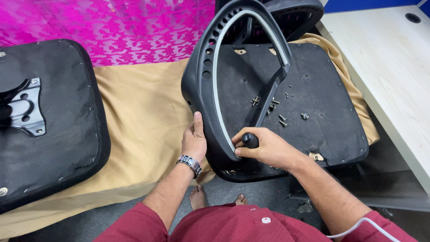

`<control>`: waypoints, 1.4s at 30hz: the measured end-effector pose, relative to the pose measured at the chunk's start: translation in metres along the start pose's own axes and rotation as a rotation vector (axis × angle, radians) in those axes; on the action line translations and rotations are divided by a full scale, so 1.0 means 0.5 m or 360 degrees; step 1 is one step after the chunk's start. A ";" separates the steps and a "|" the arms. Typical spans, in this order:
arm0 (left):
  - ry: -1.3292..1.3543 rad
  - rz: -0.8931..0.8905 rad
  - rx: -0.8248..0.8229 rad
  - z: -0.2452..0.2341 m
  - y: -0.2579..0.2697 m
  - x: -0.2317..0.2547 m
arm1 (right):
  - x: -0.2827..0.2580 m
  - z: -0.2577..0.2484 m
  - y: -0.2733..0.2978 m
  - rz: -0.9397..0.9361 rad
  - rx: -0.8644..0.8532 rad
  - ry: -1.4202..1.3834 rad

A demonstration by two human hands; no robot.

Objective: The person assembles an office chair by attaching the seat to the gas lift mechanism using a screwdriver. They tighten multiple screws on the underside of the seat and then handle the chair back frame.

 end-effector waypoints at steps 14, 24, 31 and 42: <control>-0.0272 0.0099 0.0059 -0.005 -0.003 0.009 | -0.020 -0.001 -0.001 0.0119 -0.0084 0.0208; -0.0216 0.0162 0.0052 -0.006 -0.021 0.004 | -0.014 -0.011 -0.009 0.0225 -0.0109 0.0054; -0.0431 -0.0112 0.0120 -0.008 -0.049 -0.017 | -0.012 -0.122 -0.059 0.0234 0.0583 -0.0056; -0.0967 -0.0160 0.0075 -0.036 -0.079 -0.052 | 0.036 -0.211 -0.209 -0.0348 0.1143 0.0878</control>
Point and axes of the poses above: each hand's wrist, its own y-axis away from the middle knuckle, its own z-axis out of the palm, x = y × z, the point moved 2 cm from there along -y, towards the middle knuckle, and after that the axes turned 14 degrees about x, right-handed, at the moved point
